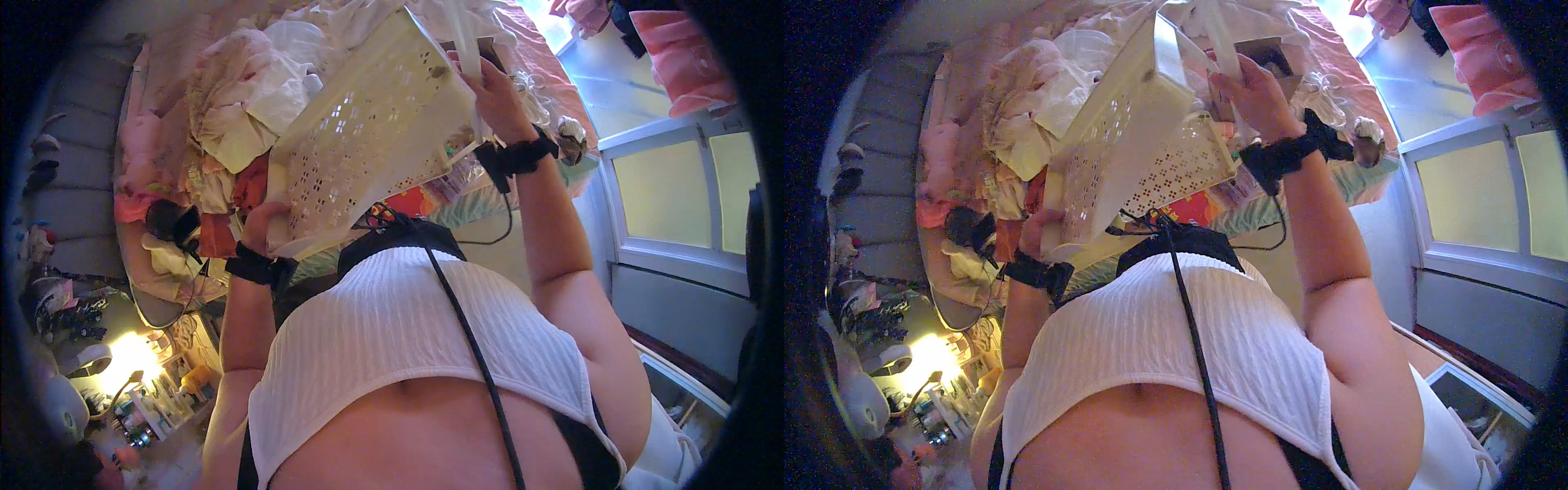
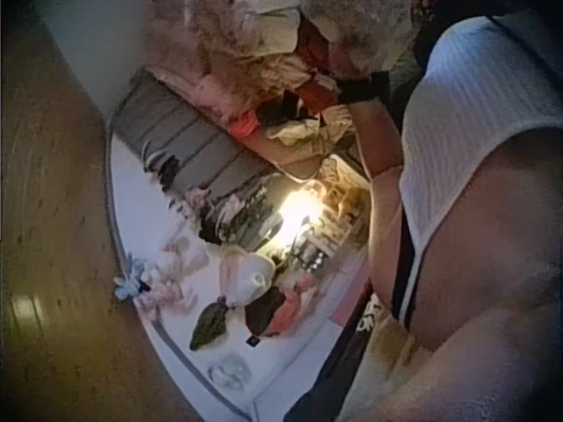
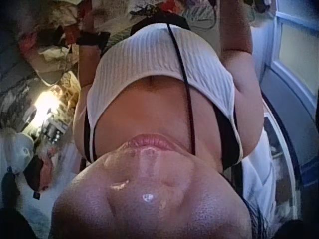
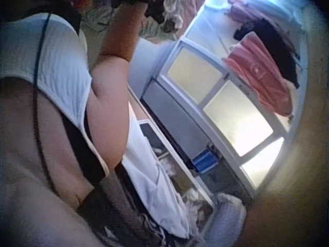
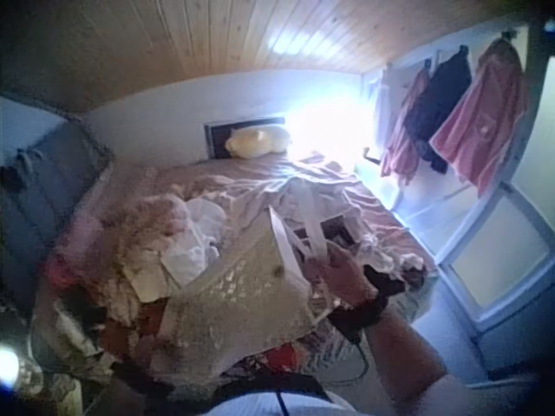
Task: The person assembles a white plastic storage rack by inserting legs into a perforated tray and securing them. They handle the tray, legs, and small fasteners, then place the assembled unit on a nearby surface.
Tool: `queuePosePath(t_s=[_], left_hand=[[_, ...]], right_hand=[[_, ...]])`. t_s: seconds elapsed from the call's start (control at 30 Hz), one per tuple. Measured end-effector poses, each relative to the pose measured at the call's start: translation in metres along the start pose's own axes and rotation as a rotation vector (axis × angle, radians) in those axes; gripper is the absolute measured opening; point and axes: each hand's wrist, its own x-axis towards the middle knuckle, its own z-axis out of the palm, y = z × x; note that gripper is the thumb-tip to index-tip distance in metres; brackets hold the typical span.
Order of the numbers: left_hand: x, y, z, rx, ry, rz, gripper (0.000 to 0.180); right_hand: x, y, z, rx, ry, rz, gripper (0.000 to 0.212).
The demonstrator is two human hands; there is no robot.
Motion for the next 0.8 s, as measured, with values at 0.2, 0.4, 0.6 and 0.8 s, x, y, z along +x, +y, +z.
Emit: queuePosePath(t_s=[0.2, 0.4, 0.6, 0.8], left_hand=[[-0.017, -0.020, -0.040, 0.033, 0.089, -0.021, 0.036], [-0.006, -0.031, -0.090, 0.963, 0.135, 0.279, 0.044], [-0.056, 0.021, 0.035, 0.690, 0.215, 0.720, 0.048], [-0.062, 0.048, 0.149, 1.330, 0.250, 0.752, 0.037]], right_hand=[[0.005, -0.015, -0.010, -0.358, -0.276, -0.034, 0.025], [-0.015, -0.020, 0.012, 0.109, -0.497, 0.192, 0.019], [-0.028, -0.040, 0.065, -0.330, -0.314, -0.185, 0.023], [-0.038, -0.059, 0.080, -0.641, -0.271, -0.501, 0.025]])
